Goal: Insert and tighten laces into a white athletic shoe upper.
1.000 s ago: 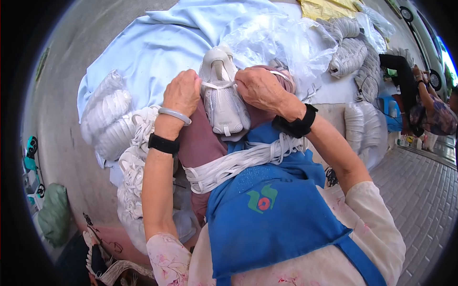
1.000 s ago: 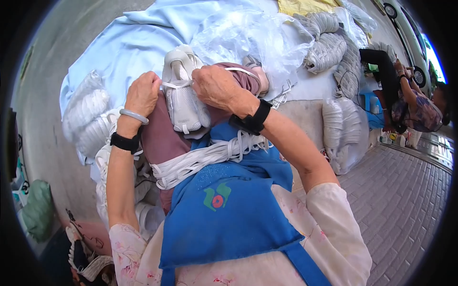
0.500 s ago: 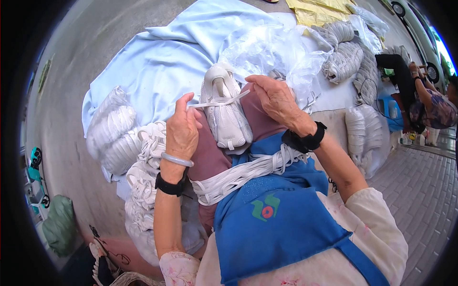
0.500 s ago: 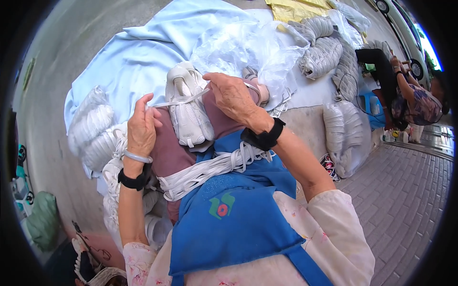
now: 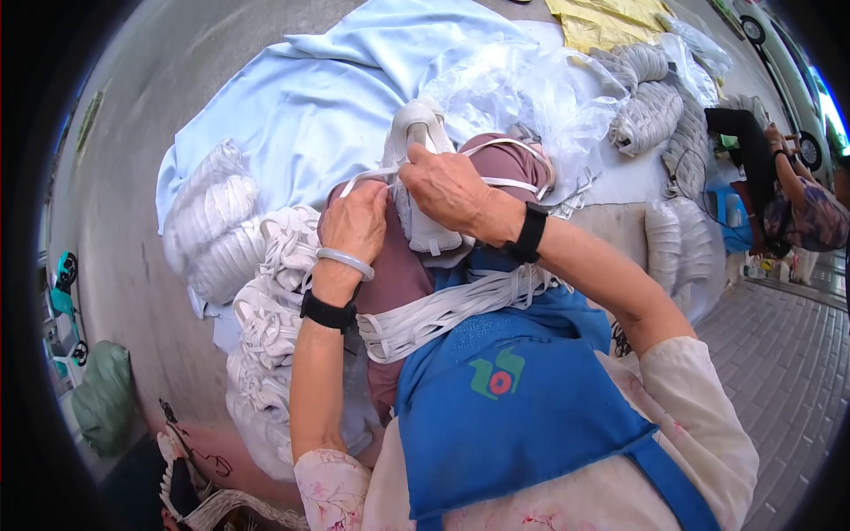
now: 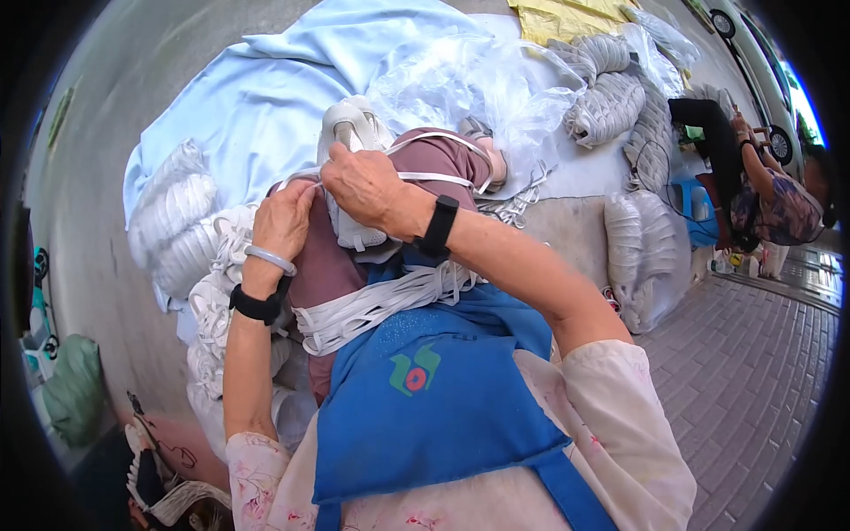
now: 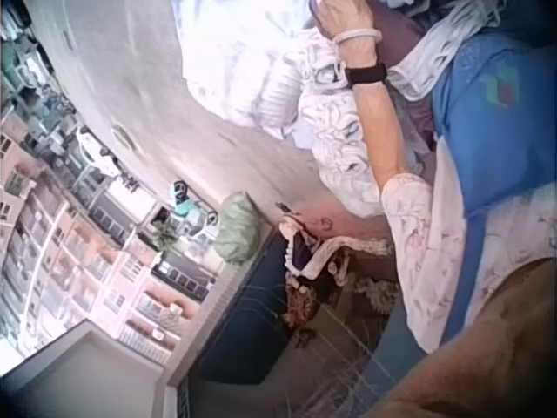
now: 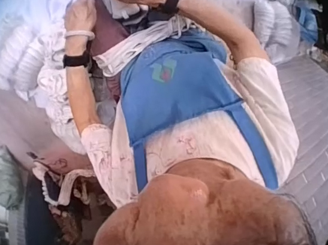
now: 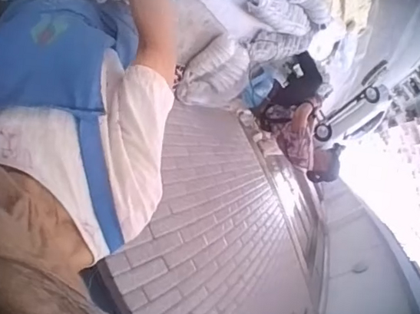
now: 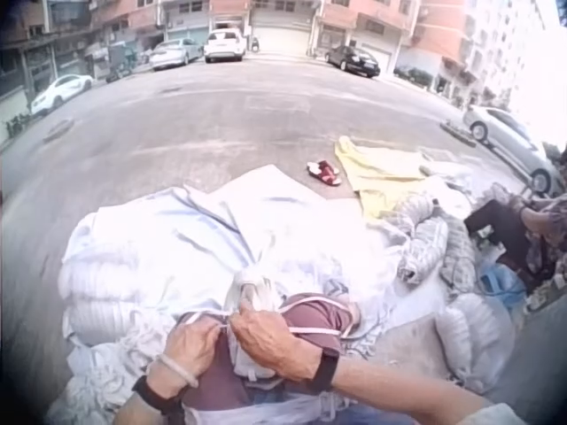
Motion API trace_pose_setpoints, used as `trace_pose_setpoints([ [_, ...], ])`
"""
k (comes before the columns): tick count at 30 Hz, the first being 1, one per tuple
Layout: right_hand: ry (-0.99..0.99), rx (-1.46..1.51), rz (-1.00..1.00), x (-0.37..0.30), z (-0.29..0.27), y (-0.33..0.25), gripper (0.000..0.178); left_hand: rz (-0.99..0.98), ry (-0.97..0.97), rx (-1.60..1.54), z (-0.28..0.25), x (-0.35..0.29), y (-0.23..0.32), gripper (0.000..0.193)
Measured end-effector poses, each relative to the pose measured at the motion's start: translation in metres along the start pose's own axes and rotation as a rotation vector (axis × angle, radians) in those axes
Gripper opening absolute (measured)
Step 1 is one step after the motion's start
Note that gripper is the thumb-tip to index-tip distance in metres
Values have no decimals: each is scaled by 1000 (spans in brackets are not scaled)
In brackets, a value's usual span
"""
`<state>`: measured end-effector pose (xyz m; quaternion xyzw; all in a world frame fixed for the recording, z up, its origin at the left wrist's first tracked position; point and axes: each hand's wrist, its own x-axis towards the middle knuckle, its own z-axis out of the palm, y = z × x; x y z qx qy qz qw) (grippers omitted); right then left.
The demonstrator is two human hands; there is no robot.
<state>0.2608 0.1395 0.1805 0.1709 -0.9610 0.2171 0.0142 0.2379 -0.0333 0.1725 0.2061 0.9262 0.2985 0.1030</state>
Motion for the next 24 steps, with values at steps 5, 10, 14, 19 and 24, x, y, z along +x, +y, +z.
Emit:
trace_pose_setpoints([
  [5,132,-14,28,9,-2,25,12,-23,36,98,2,8,0,23],
  [10,209,365,130,-15,-20,23,13,-35,-2,114,2,17,3,25],
  [14,40,365,298,-36,-26,32,14,-52,-70,83,3,27,4,26],
  [19,133,319,220,-33,-14,45,17,15,-35,8,7,35,-6,29],
  [24,79,309,233,-26,-12,54,19,-296,-199,-256,-5,36,14,29],
])
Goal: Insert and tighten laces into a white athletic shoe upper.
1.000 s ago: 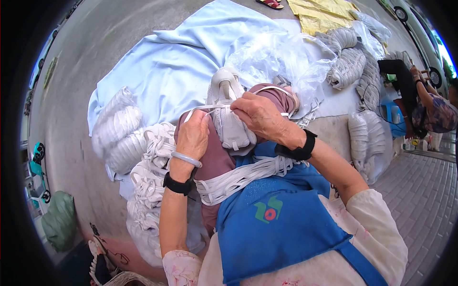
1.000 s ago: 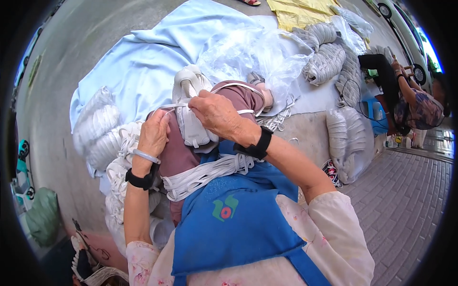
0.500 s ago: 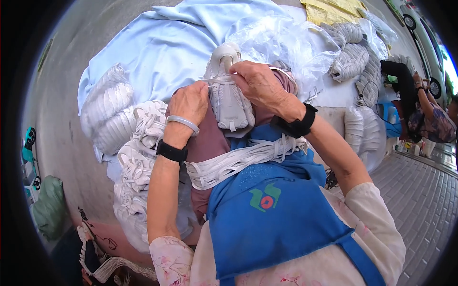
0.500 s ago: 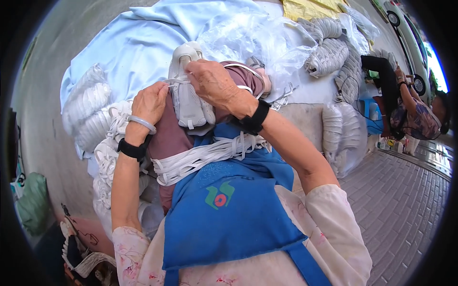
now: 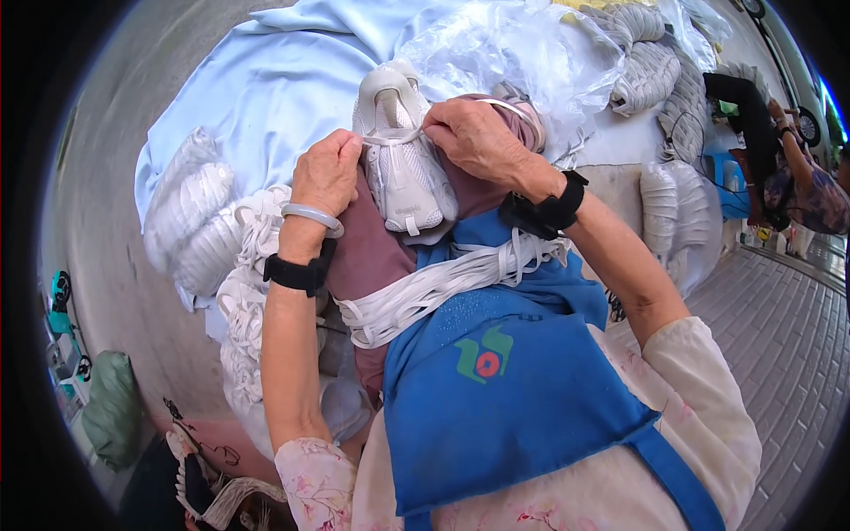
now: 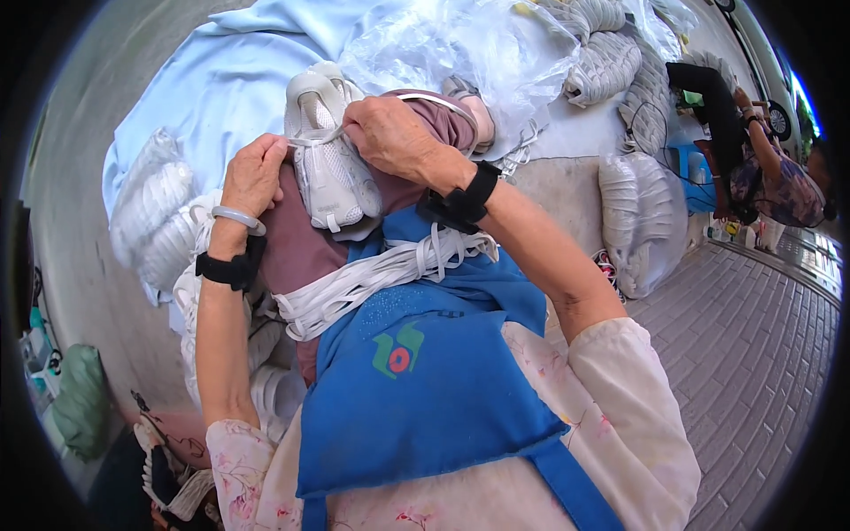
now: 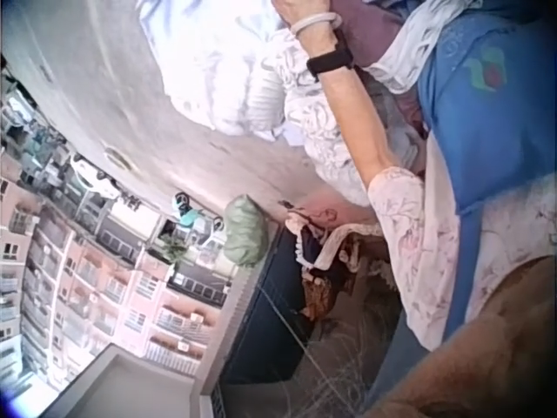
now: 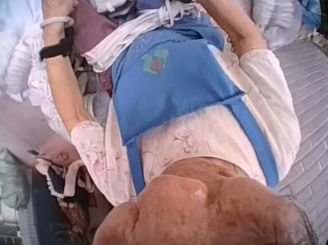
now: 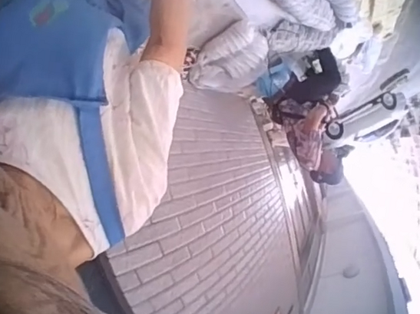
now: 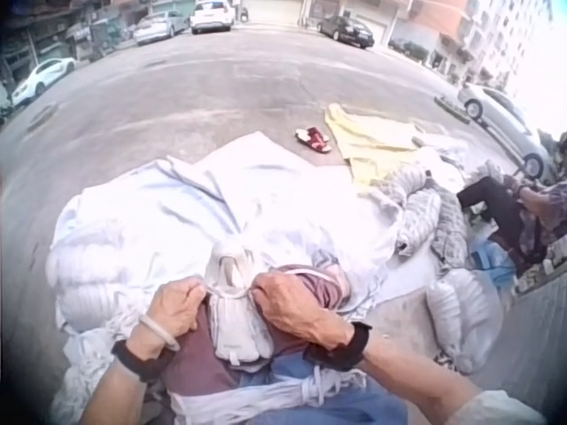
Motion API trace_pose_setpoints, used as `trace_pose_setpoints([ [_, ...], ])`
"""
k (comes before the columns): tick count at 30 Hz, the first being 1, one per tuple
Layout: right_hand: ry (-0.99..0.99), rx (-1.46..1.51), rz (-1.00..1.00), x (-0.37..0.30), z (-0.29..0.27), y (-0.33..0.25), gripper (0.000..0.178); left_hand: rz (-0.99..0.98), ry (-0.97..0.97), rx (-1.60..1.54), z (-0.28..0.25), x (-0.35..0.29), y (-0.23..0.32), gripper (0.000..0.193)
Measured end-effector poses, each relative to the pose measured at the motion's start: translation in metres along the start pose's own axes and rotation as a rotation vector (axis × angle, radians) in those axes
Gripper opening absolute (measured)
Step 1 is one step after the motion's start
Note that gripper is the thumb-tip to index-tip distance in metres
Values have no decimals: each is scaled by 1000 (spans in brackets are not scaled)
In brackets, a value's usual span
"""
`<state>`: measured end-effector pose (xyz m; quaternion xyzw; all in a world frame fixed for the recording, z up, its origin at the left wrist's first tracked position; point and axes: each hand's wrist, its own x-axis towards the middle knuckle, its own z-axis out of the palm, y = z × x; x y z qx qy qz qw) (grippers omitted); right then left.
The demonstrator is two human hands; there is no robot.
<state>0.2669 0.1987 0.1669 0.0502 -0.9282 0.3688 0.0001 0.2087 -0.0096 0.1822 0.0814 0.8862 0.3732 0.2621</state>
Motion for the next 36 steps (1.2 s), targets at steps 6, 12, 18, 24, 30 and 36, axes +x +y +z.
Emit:
trace_pose_setpoints([
  [6,92,57,-87,-4,5,0,18,31,-19,-10,-1,-3,6,27],
  [12,-55,-7,-56,2,3,-2,18,326,142,180,11,9,-19,25],
  [18,-43,121,80,3,2,-1,19,226,22,144,6,14,-17,23],
  [24,-80,217,186,5,2,1,21,417,128,272,9,13,-16,22],
  [30,-70,268,252,8,-1,-4,25,441,181,282,10,13,-15,20],
  [36,-38,238,230,4,3,-3,24,453,139,313,4,13,-11,18],
])
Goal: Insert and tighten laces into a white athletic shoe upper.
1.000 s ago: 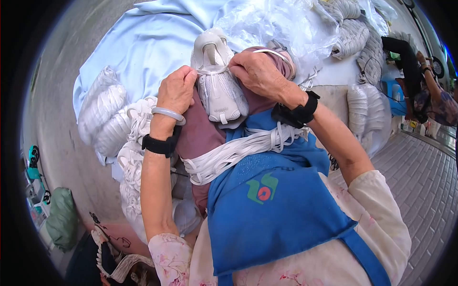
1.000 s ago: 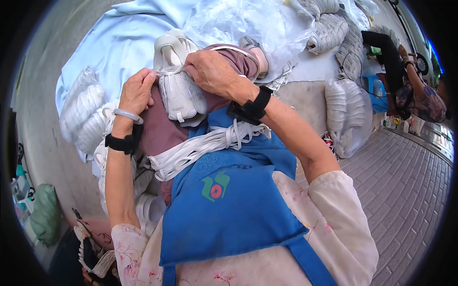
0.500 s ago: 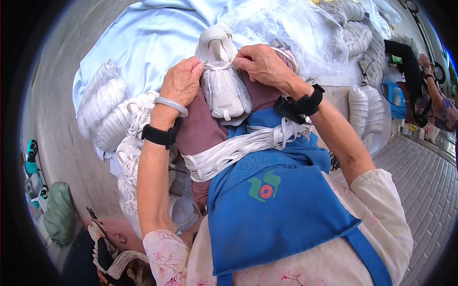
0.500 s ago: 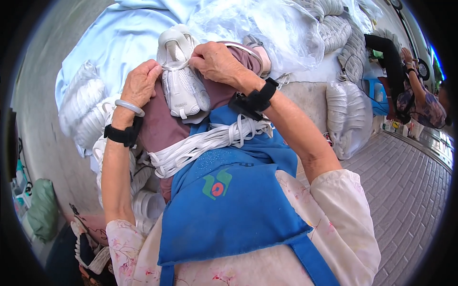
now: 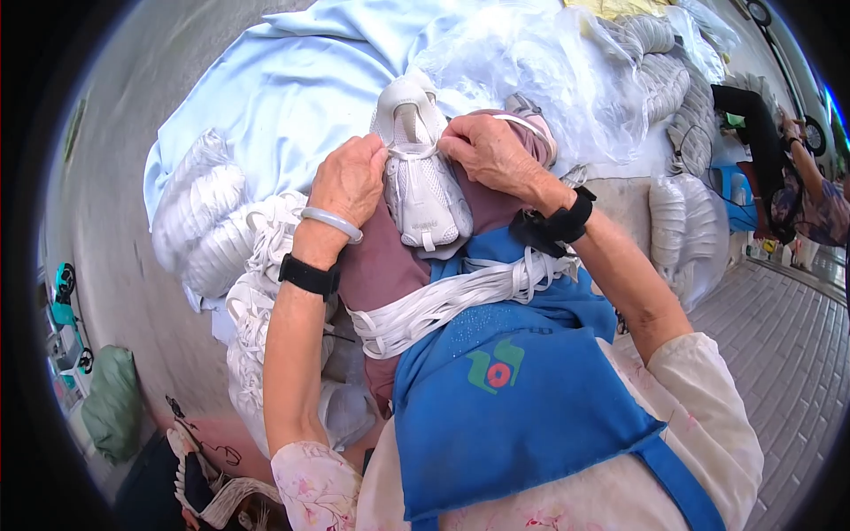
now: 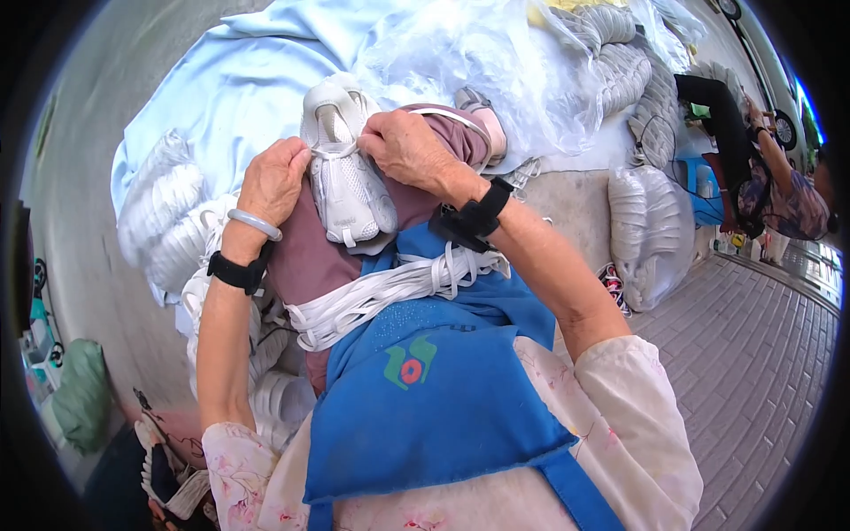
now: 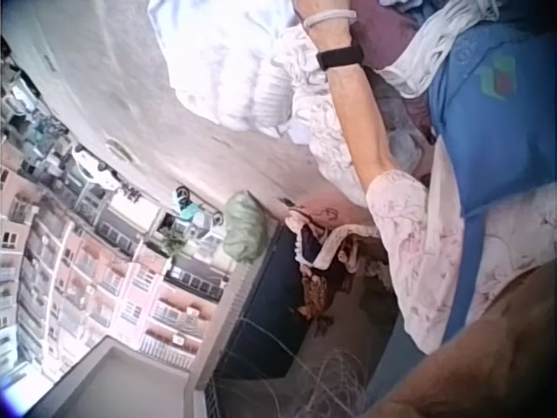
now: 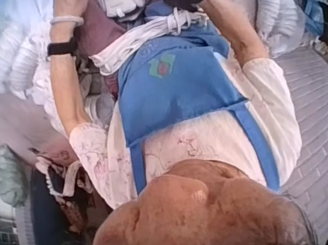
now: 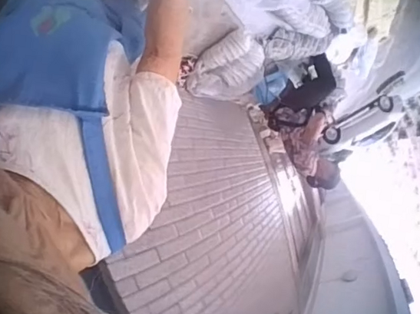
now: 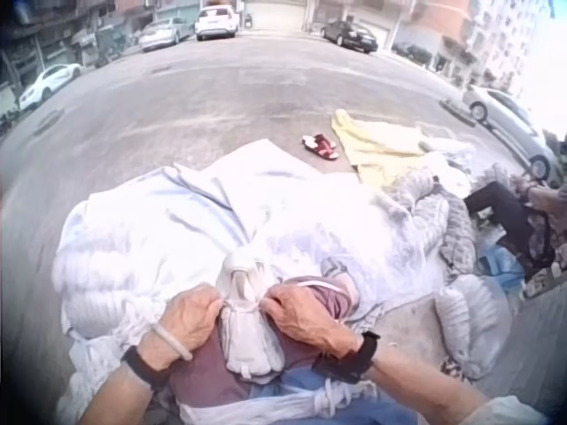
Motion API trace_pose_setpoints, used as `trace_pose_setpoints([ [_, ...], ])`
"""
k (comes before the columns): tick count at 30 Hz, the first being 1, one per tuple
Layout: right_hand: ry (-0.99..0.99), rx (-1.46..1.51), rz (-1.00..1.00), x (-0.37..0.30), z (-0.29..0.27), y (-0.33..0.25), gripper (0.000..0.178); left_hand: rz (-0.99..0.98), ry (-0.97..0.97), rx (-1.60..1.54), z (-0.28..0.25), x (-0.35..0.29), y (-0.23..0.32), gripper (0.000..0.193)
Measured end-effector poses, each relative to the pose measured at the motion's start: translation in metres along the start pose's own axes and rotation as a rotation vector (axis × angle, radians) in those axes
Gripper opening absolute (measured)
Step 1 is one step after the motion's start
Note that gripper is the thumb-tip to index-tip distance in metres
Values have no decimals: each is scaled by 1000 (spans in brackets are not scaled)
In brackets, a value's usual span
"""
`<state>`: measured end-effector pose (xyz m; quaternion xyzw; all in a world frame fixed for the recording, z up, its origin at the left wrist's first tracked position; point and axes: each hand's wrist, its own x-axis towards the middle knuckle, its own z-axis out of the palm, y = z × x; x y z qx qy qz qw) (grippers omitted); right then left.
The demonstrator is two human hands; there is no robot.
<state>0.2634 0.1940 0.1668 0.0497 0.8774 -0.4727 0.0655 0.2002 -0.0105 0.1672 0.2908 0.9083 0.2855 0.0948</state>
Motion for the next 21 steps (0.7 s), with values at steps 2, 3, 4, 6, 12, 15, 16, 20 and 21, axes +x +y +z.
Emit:
trace_pose_setpoints([
  [2,-5,-13,-3,0,0,1,24,48,-41,48,-2,-2,1,18],
  [3,3,-20,-16,0,0,1,24,76,-26,77,-3,-3,3,16],
  [4,10,-28,-29,0,-1,1,24,80,-26,77,-3,0,6,16],
  [6,8,-19,-16,-1,0,1,24,60,-33,187,-5,2,11,15],
  [12,11,-31,-31,-1,3,0,24,50,-56,104,-1,6,3,16],
  [15,133,-142,-255,0,16,2,23,-277,-163,-206,-6,10,-3,16],
  [16,129,-137,-240,-1,17,4,23,-283,-178,-209,-2,7,-1,16],
  [20,94,-148,-244,0,13,8,20,-67,40,-164,12,3,7,13],
  [21,89,-102,-199,-2,10,4,20,-103,39,-150,10,2,11,14],
])
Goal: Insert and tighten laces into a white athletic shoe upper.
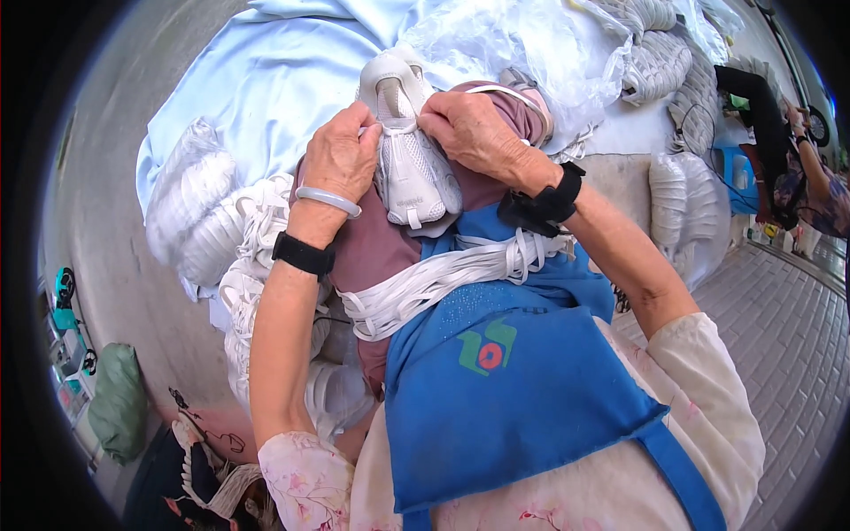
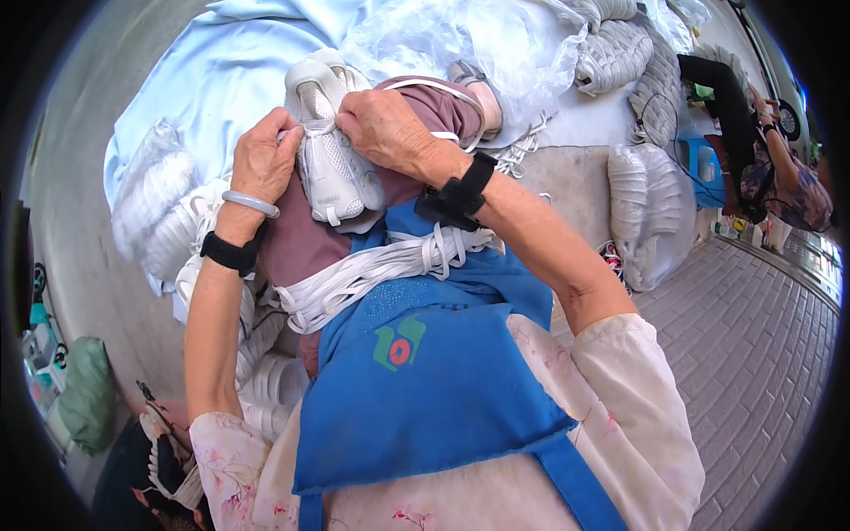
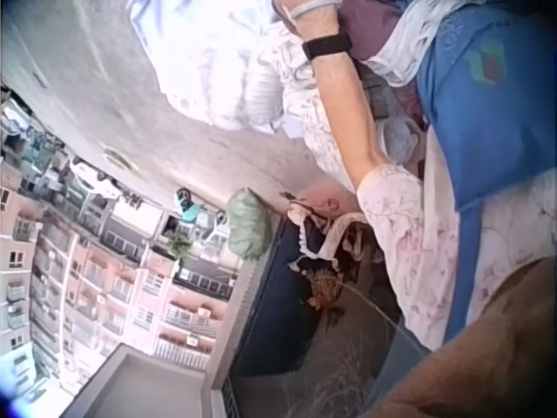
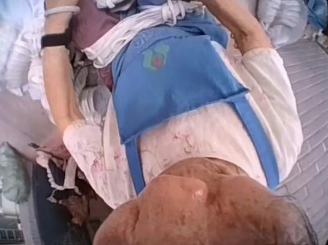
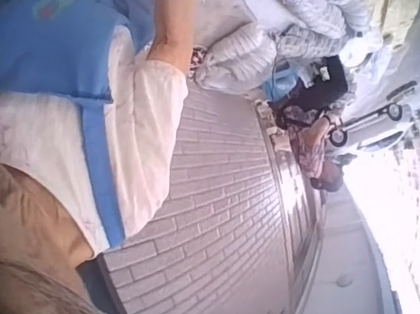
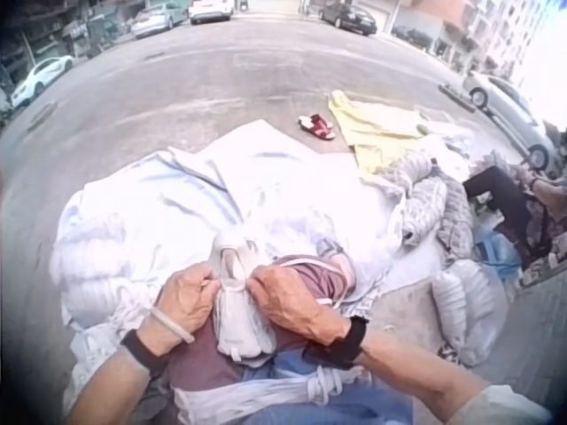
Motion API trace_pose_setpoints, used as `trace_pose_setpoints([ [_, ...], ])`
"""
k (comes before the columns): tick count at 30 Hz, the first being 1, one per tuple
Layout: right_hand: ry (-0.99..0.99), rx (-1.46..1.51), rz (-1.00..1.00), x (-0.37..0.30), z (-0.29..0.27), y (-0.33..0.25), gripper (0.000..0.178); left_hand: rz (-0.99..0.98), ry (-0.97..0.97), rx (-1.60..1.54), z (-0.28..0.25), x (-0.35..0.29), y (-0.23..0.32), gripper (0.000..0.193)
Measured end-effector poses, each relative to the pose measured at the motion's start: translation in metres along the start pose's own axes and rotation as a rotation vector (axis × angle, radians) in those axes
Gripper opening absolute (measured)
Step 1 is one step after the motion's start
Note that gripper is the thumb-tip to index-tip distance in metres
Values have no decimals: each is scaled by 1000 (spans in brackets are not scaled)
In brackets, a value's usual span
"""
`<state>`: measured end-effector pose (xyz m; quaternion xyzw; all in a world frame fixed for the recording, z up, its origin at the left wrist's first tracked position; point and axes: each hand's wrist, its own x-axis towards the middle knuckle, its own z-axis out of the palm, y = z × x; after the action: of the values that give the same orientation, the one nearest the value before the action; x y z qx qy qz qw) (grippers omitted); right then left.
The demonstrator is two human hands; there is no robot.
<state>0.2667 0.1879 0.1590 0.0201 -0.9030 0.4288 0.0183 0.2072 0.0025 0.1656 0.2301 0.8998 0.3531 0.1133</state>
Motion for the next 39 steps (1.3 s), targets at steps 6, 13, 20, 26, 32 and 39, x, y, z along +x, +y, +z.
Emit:
trace_pose_setpoints([
  [6,61,-38,-70,-27,-11,-10,32,152,81,153,0,-31,11,38],
  [13,1,-350,-138,-43,-9,-33,31,243,70,389,4,-42,20,52],
  [20,-24,-402,40,-27,20,-36,25,-67,-80,423,12,-27,39,43],
  [26,6,-232,-102,-23,13,-17,22,-50,83,313,20,-40,28,45],
  [32,-23,-208,-92,-23,1,-15,20,100,247,163,25,-50,28,42],
  [39,44,-325,-147,-30,13,-13,21,4,369,-35,47,-31,27,43],
])
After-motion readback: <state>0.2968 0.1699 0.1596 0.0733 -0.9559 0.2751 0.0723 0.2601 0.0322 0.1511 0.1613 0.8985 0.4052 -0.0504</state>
